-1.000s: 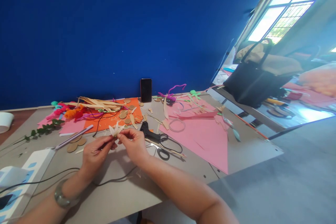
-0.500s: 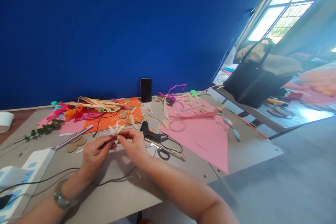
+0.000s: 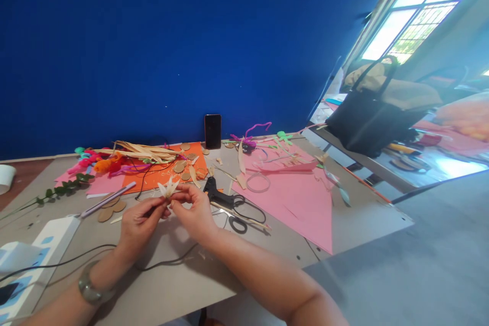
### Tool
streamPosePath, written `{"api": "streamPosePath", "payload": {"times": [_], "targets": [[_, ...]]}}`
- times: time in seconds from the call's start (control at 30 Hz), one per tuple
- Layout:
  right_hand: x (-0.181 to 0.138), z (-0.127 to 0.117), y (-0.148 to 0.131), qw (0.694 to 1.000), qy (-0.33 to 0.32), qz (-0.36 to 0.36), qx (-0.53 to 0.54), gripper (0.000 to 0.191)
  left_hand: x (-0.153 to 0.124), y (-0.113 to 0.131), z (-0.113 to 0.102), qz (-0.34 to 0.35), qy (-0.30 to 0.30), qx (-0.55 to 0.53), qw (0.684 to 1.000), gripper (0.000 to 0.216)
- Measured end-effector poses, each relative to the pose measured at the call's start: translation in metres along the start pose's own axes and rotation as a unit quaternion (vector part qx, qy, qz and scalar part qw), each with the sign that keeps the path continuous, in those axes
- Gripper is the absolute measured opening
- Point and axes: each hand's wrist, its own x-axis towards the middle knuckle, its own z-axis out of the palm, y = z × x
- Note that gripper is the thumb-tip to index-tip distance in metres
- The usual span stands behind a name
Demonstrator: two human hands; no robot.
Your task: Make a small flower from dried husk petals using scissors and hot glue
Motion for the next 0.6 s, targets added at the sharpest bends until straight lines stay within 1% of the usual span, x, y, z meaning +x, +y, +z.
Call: {"api": "streamPosePath", "payload": {"times": [0.2,0.4,0.6], "targets": [[-0.0022,0.0004,-0.0006,1.0,-0.006,-0.013,-0.004,0.044,-0.0005,0.0005,0.0002,-0.004,0.004,-0.002,1.0,0.014],[-0.0038,0.0019,-0.0034,1.0,-0.003,-0.021,0.0,0.054,-0.0009,0.0009,0.0008,-0.012,0.008,-0.013,1.0,0.012],[-0.0052,0.0026,-0.0044,1.0,-0.005,-0.027,-0.004,0.06,-0.0004,0.0034,0.0012,-0.013,0.009,-0.007,1.0,0.011]]}}
